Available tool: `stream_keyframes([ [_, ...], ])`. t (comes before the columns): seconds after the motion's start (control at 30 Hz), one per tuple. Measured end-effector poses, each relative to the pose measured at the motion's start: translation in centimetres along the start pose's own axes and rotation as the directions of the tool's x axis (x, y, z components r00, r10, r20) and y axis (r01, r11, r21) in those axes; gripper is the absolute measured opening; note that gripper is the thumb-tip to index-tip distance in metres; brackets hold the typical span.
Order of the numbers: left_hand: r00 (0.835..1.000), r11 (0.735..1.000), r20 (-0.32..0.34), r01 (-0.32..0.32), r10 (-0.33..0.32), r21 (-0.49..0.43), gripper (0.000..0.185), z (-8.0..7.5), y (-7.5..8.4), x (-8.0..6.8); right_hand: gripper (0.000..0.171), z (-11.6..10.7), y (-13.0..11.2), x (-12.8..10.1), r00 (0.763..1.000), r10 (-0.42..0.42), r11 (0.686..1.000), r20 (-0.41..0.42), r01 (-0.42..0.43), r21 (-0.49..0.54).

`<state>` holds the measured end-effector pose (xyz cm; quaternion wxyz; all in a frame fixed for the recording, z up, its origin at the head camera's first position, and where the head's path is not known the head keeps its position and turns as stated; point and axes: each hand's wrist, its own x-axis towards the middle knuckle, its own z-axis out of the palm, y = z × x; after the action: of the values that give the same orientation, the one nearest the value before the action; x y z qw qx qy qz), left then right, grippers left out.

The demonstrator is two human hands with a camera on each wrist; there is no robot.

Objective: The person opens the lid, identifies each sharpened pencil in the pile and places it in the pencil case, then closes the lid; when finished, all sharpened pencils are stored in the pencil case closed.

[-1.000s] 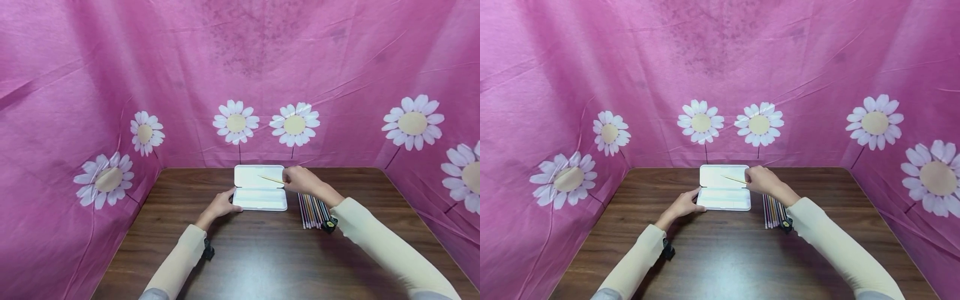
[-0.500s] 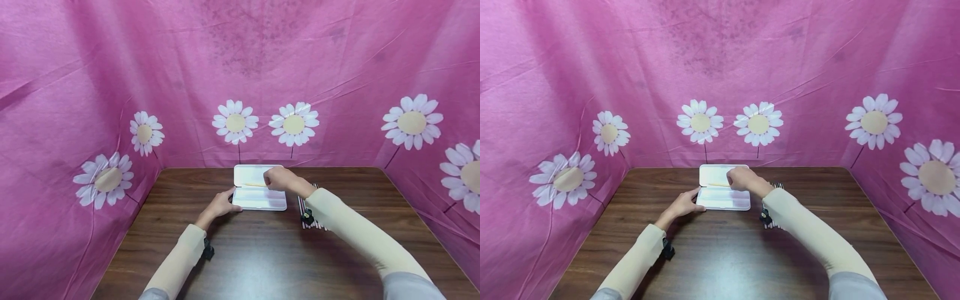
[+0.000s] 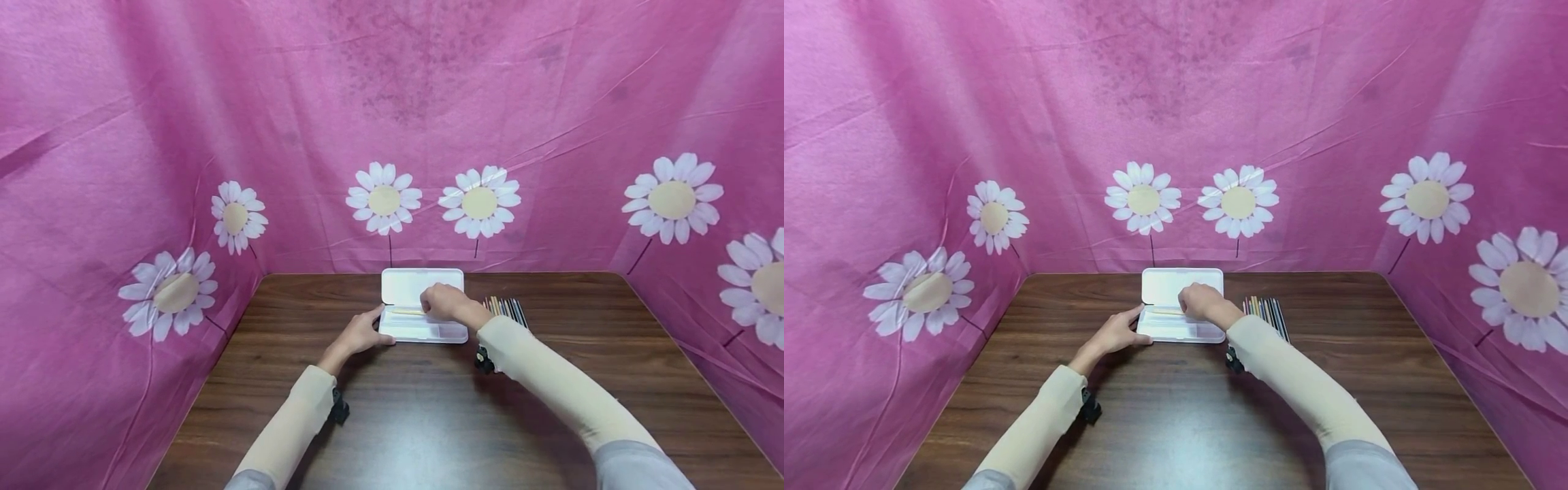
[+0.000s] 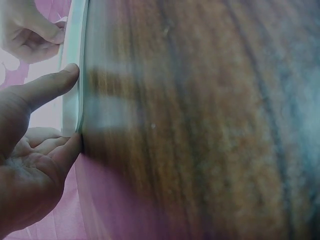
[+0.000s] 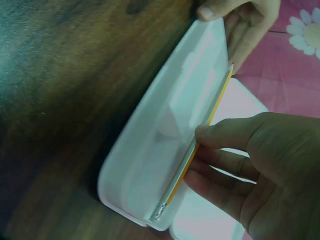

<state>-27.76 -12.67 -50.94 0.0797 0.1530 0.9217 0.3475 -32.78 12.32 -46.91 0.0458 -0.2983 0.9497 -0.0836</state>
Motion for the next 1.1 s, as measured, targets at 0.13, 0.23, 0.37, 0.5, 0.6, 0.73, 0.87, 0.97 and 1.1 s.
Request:
stream_keyframes([
  [0.13,1.0,1.0,0.003,0.008,-0.008,-0.02,0.096,-0.1,0.0,0.0,0.011,0.6,-0.3,0.0,1.0,-0.004,1.0,0.014,0.004,0.007],
  [0.23,1.0,1.0,0.002,0.017,-0.017,-0.017,0.095,-0.1,0.0,0.0,0.01,0.9,-0.5,0.0,1.0,-0.003,1.0,0.024,0.003,0.01],
  [0.37,1.0,1.0,0.0,0.024,-0.024,-0.01,0.095,-0.1,0.2,0.0,0.011,1.1,-0.5,0.0,1.0,-0.017,1.0,0.025,0.016,0.009],
  [0.5,1.0,1.0,-0.006,0.024,-0.024,-0.006,0.096,-0.1,0.3,-0.1,0.014,1.2,-0.4,-0.1,0.999,-0.042,0.999,0.011,0.042,0.002],
  [0.6,1.0,1.0,-0.01,0.023,-0.023,-0.007,0.096,0.0,0.2,-0.1,0.013,1.2,-0.4,-0.2,0.999,-0.047,0.999,0.013,0.047,0.003],
  [0.73,1.0,1.0,-0.007,0.023,-0.023,-0.006,0.095,0.1,0.2,-0.1,0.011,0.8,-0.3,-0.4,0.998,-0.054,0.998,0.013,0.053,0.018],
  [0.87,1.0,1.0,0.005,0.027,-0.027,0.003,0.096,0.2,0.1,0.1,0.013,-0.3,0.1,-1.0,0.998,-0.06,0.997,-0.013,0.061,0.042],
  [0.97,0.999,0.999,0.012,0.038,-0.038,0.0,0.097,0.2,0.0,0.1,0.014,-1.5,0.6,-1.7,0.996,-0.075,0.996,-0.056,0.078,0.05],
  [1.1,0.999,0.999,0.01,0.039,-0.039,0.007,0.098,0.1,0.0,0.1,0.012,-3.2,1.7,-3.2,0.989,-0.081,0.995,-0.124,0.088,0.05],
])
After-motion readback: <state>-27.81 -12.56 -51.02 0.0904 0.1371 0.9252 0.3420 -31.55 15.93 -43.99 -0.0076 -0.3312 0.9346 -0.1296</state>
